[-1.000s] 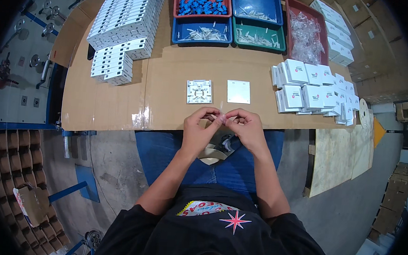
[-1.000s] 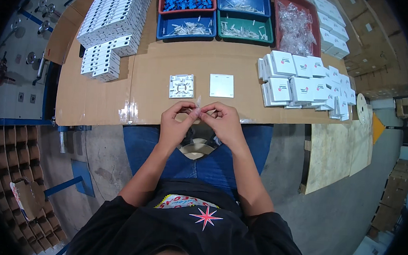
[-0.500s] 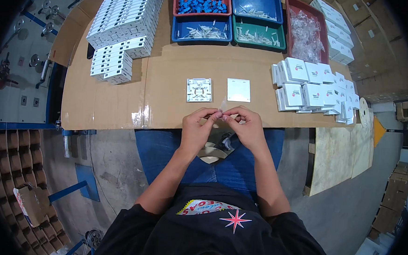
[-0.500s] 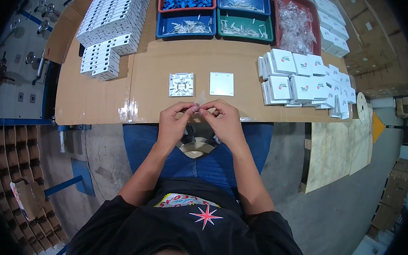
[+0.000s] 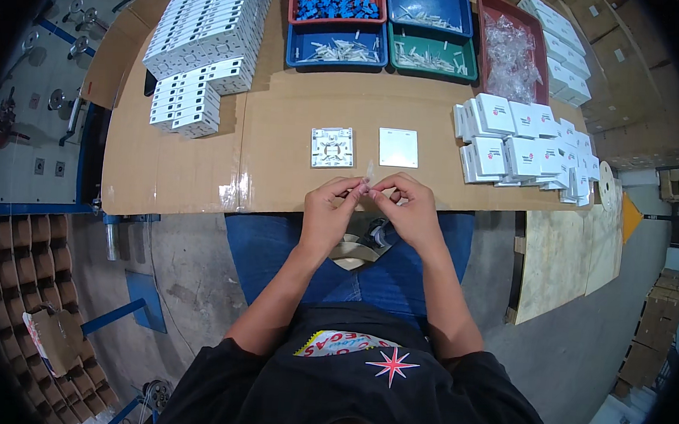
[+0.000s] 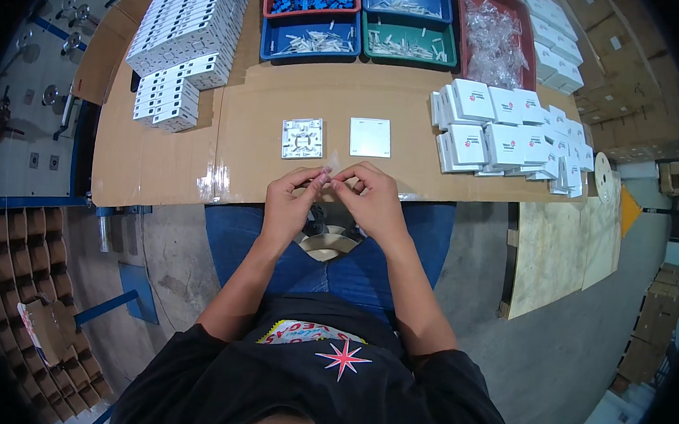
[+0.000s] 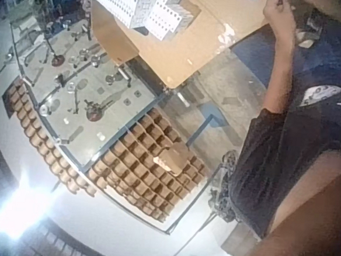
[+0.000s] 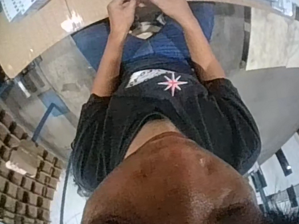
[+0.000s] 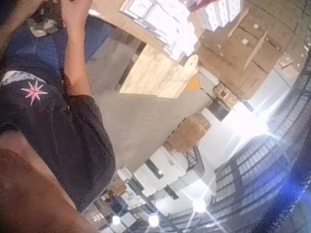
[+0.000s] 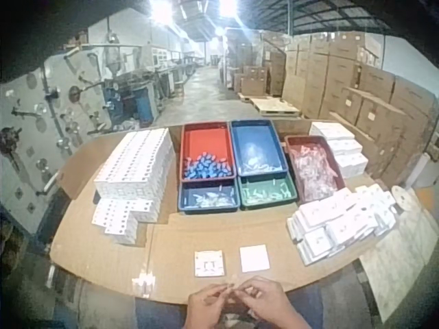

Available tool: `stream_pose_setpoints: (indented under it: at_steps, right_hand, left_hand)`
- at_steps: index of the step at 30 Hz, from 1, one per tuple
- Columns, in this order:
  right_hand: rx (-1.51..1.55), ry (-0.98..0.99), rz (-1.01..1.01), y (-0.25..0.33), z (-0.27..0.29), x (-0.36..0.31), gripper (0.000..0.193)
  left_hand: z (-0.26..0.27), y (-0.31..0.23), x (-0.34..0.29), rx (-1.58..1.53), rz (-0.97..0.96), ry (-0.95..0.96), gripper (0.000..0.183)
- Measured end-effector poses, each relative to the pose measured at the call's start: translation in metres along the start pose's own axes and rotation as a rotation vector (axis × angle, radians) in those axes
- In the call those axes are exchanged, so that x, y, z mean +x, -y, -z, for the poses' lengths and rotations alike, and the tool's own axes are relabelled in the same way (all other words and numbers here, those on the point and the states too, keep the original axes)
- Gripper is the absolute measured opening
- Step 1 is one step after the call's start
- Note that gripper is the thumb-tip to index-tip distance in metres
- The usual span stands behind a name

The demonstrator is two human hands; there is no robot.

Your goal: Assembling small white plastic electronic housings by inserting internal components and snapping the casings together.

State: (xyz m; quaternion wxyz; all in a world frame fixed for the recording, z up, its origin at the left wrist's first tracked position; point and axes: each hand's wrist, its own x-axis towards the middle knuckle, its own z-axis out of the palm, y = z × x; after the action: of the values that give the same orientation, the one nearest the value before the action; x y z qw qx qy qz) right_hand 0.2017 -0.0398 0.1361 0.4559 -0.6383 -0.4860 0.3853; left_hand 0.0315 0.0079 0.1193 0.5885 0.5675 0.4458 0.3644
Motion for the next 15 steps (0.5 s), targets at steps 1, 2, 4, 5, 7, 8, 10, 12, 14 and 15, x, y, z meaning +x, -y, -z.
stream_pose_setpoints:
  at_steps: [1, 2, 4, 5, 7, 8, 10, 12, 14, 15]
  right_hand:
    - [0.025, 0.0, -0.016, -0.001, -0.001, 0.001, 0.015]
    - [0.026, 0.0, -0.016, -0.001, -0.001, 0.0, 0.015]
    - [0.023, -0.04, -0.117, 0.005, -0.002, -0.001, 0.013]
    - [0.024, -0.038, -0.12, 0.01, -0.001, -0.001, 0.013]
    - [-0.193, -0.074, -0.08, 0.022, 0.0, -0.002, 0.008]
    - [-0.193, -0.075, -0.08, 0.022, -0.002, -0.003, 0.008]
    - [-0.258, -0.052, 0.127, 0.022, -0.004, -0.003, 0.007]
    - [-0.305, -0.035, 0.207, 0.016, -0.004, -0.003, 0.009]
    - [-0.351, -0.014, 0.288, 0.013, -0.003, -0.003, 0.011]
    - [-0.361, -0.005, 0.295, 0.012, -0.003, -0.003, 0.014]
  left_hand:
    - [0.0, 0.001, 0.0, -0.006, -0.023, -0.014, 0.023]
    - [-0.001, 0.001, 0.0, -0.006, -0.023, -0.014, 0.023]
    - [-0.001, -0.003, 0.001, 0.069, -0.059, -0.044, 0.028]
    - [-0.002, -0.008, 0.0, 0.069, -0.056, -0.044, 0.028]
    - [-0.003, -0.019, -0.001, 0.071, -0.07, -0.071, 0.034]
    - [-0.002, -0.018, -0.001, 0.071, -0.069, -0.071, 0.034]
    - [-0.001, -0.017, -0.001, 0.14, -0.055, -0.024, 0.034]
    - [-0.001, -0.019, -0.001, 0.164, -0.039, -0.02, 0.033]
    - [-0.001, -0.018, -0.001, 0.189, -0.023, -0.018, 0.032]
    - [-0.002, -0.016, -0.001, 0.208, -0.046, -0.034, 0.033]
